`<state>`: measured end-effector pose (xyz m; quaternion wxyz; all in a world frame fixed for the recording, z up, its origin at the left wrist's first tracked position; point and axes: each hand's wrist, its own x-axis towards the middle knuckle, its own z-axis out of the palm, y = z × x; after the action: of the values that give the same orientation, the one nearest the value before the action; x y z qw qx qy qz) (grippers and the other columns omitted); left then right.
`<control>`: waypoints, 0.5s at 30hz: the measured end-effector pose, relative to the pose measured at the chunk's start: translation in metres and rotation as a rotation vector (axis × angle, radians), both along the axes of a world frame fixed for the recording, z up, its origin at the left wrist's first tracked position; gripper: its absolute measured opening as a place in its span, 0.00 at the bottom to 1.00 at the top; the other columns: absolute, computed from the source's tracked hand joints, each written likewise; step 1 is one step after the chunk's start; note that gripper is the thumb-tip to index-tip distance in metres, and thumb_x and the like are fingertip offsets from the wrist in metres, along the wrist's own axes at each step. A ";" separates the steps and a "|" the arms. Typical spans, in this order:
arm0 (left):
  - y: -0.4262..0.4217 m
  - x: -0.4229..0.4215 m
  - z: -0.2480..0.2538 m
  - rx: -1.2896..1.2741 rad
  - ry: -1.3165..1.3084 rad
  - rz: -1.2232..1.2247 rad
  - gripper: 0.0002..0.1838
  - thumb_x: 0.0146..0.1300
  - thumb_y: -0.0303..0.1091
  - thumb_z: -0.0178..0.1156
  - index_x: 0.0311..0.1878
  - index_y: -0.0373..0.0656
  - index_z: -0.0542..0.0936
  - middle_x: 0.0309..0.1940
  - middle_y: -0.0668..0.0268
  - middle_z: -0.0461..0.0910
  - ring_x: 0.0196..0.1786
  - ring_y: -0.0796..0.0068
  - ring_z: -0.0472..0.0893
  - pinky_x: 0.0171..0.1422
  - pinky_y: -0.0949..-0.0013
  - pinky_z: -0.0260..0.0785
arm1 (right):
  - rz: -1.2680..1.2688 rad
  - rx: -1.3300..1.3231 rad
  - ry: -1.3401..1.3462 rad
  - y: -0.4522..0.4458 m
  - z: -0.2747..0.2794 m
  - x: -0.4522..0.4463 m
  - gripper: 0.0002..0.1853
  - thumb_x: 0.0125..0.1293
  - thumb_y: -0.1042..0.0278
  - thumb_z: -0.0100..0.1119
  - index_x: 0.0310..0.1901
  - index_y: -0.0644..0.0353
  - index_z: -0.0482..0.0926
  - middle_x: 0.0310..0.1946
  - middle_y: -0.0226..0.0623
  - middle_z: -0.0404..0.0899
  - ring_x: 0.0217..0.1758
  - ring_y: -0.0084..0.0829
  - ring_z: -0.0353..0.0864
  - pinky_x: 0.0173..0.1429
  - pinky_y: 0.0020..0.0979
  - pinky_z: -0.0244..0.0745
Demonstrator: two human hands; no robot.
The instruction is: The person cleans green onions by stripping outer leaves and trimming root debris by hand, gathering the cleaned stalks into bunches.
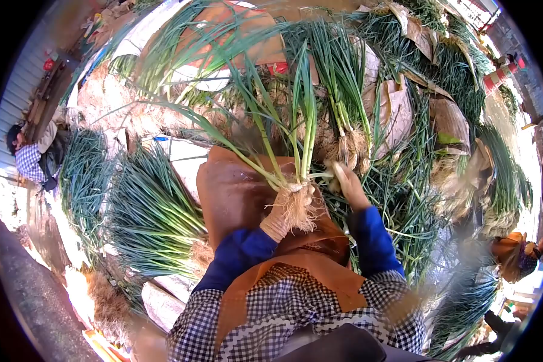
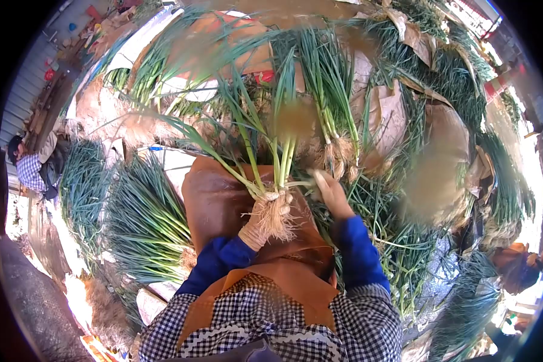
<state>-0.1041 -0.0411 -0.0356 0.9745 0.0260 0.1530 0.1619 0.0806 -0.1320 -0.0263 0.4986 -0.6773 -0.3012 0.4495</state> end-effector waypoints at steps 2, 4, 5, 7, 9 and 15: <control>0.000 0.001 -0.004 -0.016 -0.104 -0.023 0.15 0.56 0.30 0.54 0.46 0.36 0.72 0.34 0.58 0.75 0.29 0.71 0.76 0.31 0.75 0.74 | -0.102 0.103 0.273 0.054 0.004 -0.008 0.30 0.68 0.43 0.36 0.56 0.64 0.69 0.41 0.36 0.77 0.33 0.22 0.72 0.40 0.22 0.68; -0.001 -0.001 -0.003 -0.022 -0.110 -0.022 0.14 0.56 0.30 0.53 0.46 0.35 0.72 0.33 0.58 0.75 0.28 0.71 0.76 0.30 0.76 0.73 | -0.224 0.218 0.340 0.092 -0.002 -0.020 0.30 0.69 0.45 0.39 0.58 0.66 0.67 0.43 0.37 0.76 0.38 0.24 0.73 0.44 0.24 0.69; -0.002 -0.001 -0.003 -0.046 -0.115 -0.034 0.14 0.56 0.30 0.53 0.46 0.35 0.72 0.33 0.59 0.75 0.28 0.72 0.75 0.30 0.76 0.72 | -0.214 0.219 0.343 0.100 -0.015 -0.023 0.30 0.69 0.45 0.39 0.58 0.66 0.67 0.43 0.37 0.76 0.38 0.24 0.73 0.44 0.24 0.69; -0.001 0.000 -0.015 -0.034 -0.062 -0.004 0.13 0.57 0.30 0.52 0.44 0.35 0.73 0.32 0.59 0.74 0.26 0.72 0.74 0.28 0.76 0.71 | -0.350 0.437 0.391 0.108 -0.044 -0.026 0.20 0.68 0.53 0.46 0.47 0.62 0.75 0.35 0.36 0.78 0.34 0.25 0.76 0.39 0.23 0.73; -0.001 0.001 -0.018 0.028 0.023 0.005 0.13 0.56 0.29 0.52 0.43 0.35 0.73 0.30 0.60 0.74 0.26 0.72 0.74 0.28 0.76 0.69 | -0.404 0.427 0.524 0.101 -0.057 -0.025 0.18 0.68 0.53 0.46 0.42 0.61 0.76 0.31 0.34 0.77 0.32 0.24 0.76 0.36 0.23 0.73; -0.002 0.002 -0.015 -0.079 -0.078 -0.060 0.16 0.55 0.30 0.51 0.46 0.34 0.71 0.32 0.59 0.73 0.26 0.71 0.74 0.28 0.76 0.70 | -0.317 0.563 1.261 0.088 0.005 -0.028 0.18 0.69 0.50 0.39 0.38 0.56 0.72 0.19 0.27 0.66 0.19 0.26 0.64 0.23 0.25 0.62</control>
<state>-0.1023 -0.0431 -0.0503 0.9844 -0.0142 0.1205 0.1273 0.0527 -0.0444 -0.0212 0.7936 -0.1690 0.0420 0.5830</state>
